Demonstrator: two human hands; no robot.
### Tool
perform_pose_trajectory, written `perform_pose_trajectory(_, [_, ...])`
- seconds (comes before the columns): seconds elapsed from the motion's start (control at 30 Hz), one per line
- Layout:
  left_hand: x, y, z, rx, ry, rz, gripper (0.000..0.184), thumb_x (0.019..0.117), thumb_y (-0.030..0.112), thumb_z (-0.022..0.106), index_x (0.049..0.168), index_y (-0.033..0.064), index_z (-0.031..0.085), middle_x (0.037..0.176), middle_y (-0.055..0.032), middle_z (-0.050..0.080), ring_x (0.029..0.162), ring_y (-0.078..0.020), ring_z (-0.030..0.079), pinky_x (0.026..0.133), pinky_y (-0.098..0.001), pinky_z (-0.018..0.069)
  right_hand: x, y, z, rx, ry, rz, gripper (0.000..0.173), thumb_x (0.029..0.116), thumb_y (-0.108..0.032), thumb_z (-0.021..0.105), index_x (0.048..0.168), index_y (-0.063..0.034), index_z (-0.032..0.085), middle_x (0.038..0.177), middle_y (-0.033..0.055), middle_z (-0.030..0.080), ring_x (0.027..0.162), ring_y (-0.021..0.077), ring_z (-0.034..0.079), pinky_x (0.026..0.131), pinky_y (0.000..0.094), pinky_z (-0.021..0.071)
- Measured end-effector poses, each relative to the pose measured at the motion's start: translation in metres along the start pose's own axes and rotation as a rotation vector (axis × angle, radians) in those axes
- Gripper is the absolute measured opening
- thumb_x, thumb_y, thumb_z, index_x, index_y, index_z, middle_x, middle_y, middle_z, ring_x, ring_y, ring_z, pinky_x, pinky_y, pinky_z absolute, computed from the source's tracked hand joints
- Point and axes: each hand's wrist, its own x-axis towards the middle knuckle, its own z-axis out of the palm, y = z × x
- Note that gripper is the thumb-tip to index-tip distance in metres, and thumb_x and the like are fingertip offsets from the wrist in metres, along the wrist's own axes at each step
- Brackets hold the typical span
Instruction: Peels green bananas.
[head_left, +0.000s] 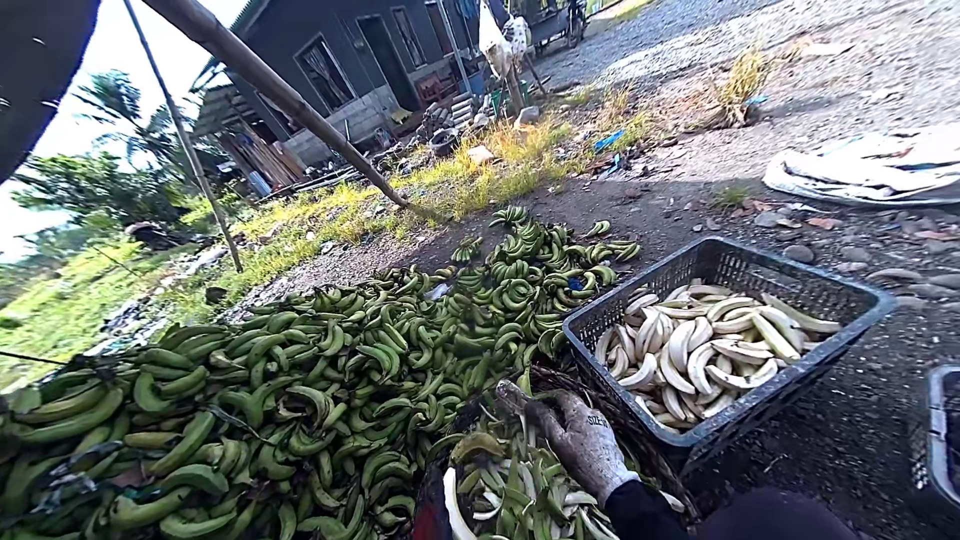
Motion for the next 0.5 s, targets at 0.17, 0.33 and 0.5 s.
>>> perform_pose_trajectory(0.17, [0.012,0.031,0.053,0.022,-0.118,0.069,0.049,0.1116,0.037,0.034,0.137,0.0018,0.057,0.114,-0.0164,0.066,0.097,-0.0212,0.066,0.087,-0.0406,0.0567,-0.007,0.003,-0.013,0.286,0.315,-0.285,0.044,0.1003,-0.048,0.055,0.117,-0.0114,0.073,0.109,0.0057,0.073,0.101,0.0171,0.069,0.09,0.0449,0.0564])
perform_pose_trajectory(0.33, [0.022,0.101,0.117,-0.093,-0.371,0.341,0.045,0.108,0.015,0.039,0.15,-0.0022,0.039,0.138,-0.015,0.056,0.117,-0.0104,0.058,0.1,-0.0279,0.0494,-0.016,0.008,-0.017,0.272,0.504,-0.796,0.035,0.097,-0.044,0.065,0.108,-0.0119,0.075,0.096,0.0057,0.074,0.089,0.0149,0.07,0.082,0.0399,0.0572])
perform_pose_trajectory(0.5, [0.085,0.034,0.158,0.335,-0.019,0.814,0.039,0.1033,0.012,0.051,0.114,-0.024,0.059,0.104,-0.0376,0.065,0.096,-0.0336,0.068,0.089,-0.0293,0.0542,-0.028,-0.001,-0.025,0.503,0.253,-0.473,0.028,0.1,-0.022,0.063,0.112,0.001,0.074,0.104,0.0164,0.074,0.094,0.0245,0.071,0.087,0.0481,0.0575])
